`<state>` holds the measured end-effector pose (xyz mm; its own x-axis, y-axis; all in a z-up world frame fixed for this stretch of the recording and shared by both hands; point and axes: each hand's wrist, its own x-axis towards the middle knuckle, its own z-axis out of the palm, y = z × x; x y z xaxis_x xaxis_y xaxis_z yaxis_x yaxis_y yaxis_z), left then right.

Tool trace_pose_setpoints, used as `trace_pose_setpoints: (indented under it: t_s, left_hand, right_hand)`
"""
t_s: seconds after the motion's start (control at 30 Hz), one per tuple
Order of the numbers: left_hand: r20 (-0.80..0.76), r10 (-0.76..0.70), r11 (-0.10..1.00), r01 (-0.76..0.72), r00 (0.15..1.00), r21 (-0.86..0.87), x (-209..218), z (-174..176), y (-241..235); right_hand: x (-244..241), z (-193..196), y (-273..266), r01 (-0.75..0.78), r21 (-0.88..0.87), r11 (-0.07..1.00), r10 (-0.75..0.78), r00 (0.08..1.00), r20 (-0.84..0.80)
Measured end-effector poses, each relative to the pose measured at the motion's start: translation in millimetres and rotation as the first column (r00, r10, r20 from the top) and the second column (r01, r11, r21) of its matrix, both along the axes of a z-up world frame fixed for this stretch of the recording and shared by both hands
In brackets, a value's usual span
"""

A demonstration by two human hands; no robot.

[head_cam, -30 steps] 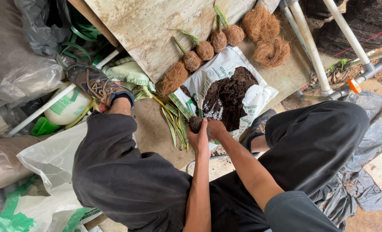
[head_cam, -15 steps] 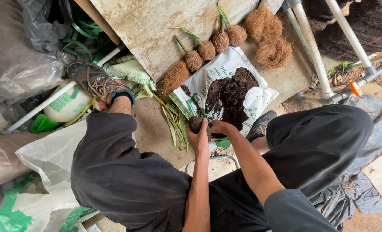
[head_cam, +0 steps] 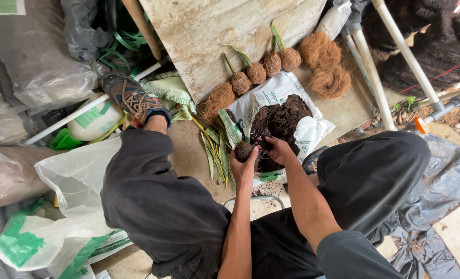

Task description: The person sits on the ground and wraps a small plant with a sprout in a fibrous material. They hold the plant, pack soil around its base, and then wrap the fibrous material around the root ball, securing it by hand.

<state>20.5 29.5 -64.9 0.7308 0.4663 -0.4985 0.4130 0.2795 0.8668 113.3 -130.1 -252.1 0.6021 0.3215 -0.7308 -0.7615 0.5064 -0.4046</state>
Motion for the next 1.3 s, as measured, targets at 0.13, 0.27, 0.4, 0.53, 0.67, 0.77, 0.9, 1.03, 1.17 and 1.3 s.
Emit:
trace_pose_setpoints:
  t_s: [0.13, 0.27, 0.4, 0.53, 0.67, 0.77, 0.9, 1.03, 1.17, 1.3]
  left_hand:
    - [0.059, -0.066, 0.996, 0.062, 0.996, 0.066, -2, 15, 2]
    - [0.047, -0.189, 0.976, 0.182, 0.981, 0.121, -5, 34, 2]
    - [0.192, -0.209, 0.966, 0.171, 0.959, 0.196, -8, 48, -3]
    - [0.348, -0.248, 0.957, 0.173, 0.904, 0.233, -9, 54, -7]
    - [0.431, -0.283, 0.956, 0.218, 0.857, 0.195, -8, 59, -11]
    - [0.419, -0.286, 0.954, 0.213, 0.862, 0.212, -7, 66, -16]
    - [0.401, -0.296, 0.944, 0.202, 0.867, 0.260, -11, 76, -18]
    - [0.355, -0.348, 0.921, 0.246, 0.868, 0.301, -11, 82, -18]
    - [0.385, -0.392, 0.890, 0.238, 0.836, 0.390, -11, 81, -20]
    - [0.351, -0.423, 0.849, 0.230, 0.836, 0.475, -13, 80, -21]
  right_hand:
    - [4, 30, -3, -0.014, 0.006, 1.000, 0.014, 0.998, 0.056]
    - [14, 56, -3, -0.076, -0.034, 0.997, 0.080, 0.986, 0.144]
    - [27, 89, -10, -0.169, -0.012, 0.986, 0.165, 0.941, 0.296]
    - [29, 137, -17, -0.110, 0.053, 0.993, 0.093, 0.961, 0.259]
    - [17, 180, -25, -0.064, 0.067, 0.996, 0.045, 0.967, 0.252]
    - [12, 199, -26, 0.006, 0.156, 0.988, -0.043, 0.971, 0.234]
    - [1, 205, -22, 0.185, 0.254, 0.949, -0.223, 0.966, 0.130]
    - [-5, 209, -20, 0.248, 0.195, 0.949, -0.277, 0.950, 0.144]
    - [-21, 218, -12, 0.206, 0.268, 0.941, -0.275, 0.928, 0.252]
    - [-30, 234, 2, 0.297, 0.087, 0.951, -0.308, 0.936, 0.172]
